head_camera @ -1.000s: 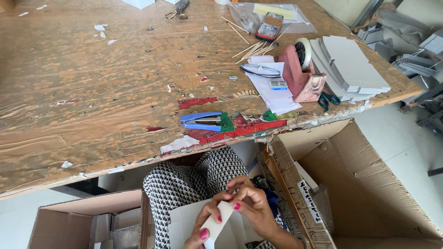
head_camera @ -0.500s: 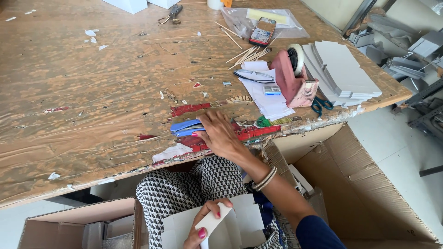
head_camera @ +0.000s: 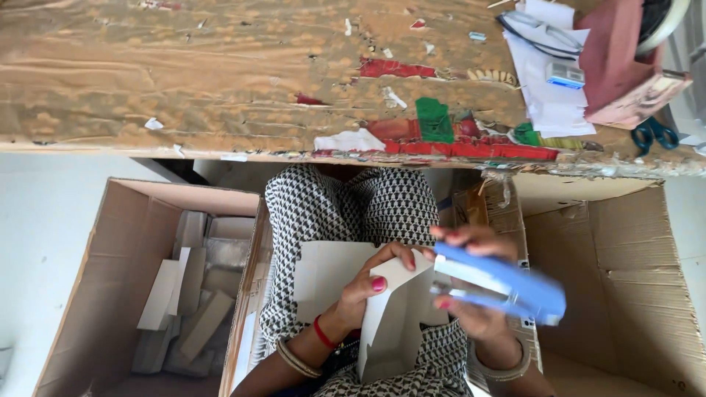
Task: The person sits on the floor between cardboard boxes and assembles white paper boxes. They fold the side flaps of each flat blank, staple the corners with a blue handheld stapler, and place the finished open boxes on the table above, repeating this for several boxes.
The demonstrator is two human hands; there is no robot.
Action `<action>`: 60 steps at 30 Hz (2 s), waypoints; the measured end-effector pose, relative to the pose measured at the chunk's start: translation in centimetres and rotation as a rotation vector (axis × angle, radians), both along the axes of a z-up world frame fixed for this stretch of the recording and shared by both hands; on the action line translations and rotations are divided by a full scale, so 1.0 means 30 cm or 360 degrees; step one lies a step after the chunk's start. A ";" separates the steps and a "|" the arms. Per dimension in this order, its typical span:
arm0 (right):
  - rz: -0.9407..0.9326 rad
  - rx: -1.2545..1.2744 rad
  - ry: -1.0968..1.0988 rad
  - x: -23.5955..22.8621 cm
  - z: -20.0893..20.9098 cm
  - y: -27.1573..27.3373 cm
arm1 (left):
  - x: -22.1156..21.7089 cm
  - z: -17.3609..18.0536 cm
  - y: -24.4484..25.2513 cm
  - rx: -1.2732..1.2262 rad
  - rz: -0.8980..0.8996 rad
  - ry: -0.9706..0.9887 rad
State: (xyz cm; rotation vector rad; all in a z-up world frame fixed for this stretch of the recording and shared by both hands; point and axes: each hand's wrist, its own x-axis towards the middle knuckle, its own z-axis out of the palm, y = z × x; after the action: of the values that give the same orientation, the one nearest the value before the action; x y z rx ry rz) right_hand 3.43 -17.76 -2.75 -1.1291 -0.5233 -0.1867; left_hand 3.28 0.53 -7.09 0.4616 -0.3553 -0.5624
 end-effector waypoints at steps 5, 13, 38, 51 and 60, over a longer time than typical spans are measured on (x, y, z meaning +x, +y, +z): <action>-0.0362 -0.0623 -0.0744 -0.058 -0.011 0.069 | -0.027 -0.062 -0.025 0.0012 -0.0067 -0.0033; -0.0321 -0.1083 -0.0622 -0.061 0.090 0.070 | -0.048 -0.078 -0.003 0.0035 -0.0043 -0.0140; -0.0898 -0.2140 -0.0330 0.466 0.133 -0.167 | 0.211 0.268 0.264 0.0770 0.1426 -0.0728; -0.0133 -0.2149 -0.0273 0.061 -0.329 0.025 | 0.080 -0.191 0.150 0.2886 0.0585 -0.1425; -0.0403 -0.2189 -0.0322 0.010 -0.279 0.064 | -0.023 -0.187 0.174 0.2613 0.1262 -0.1551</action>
State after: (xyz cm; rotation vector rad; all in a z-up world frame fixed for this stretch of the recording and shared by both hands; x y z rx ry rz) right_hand 3.75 -15.84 -11.13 -2.5418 -0.6948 -0.1494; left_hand 2.59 5.75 -12.70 2.3710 -0.5213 0.3540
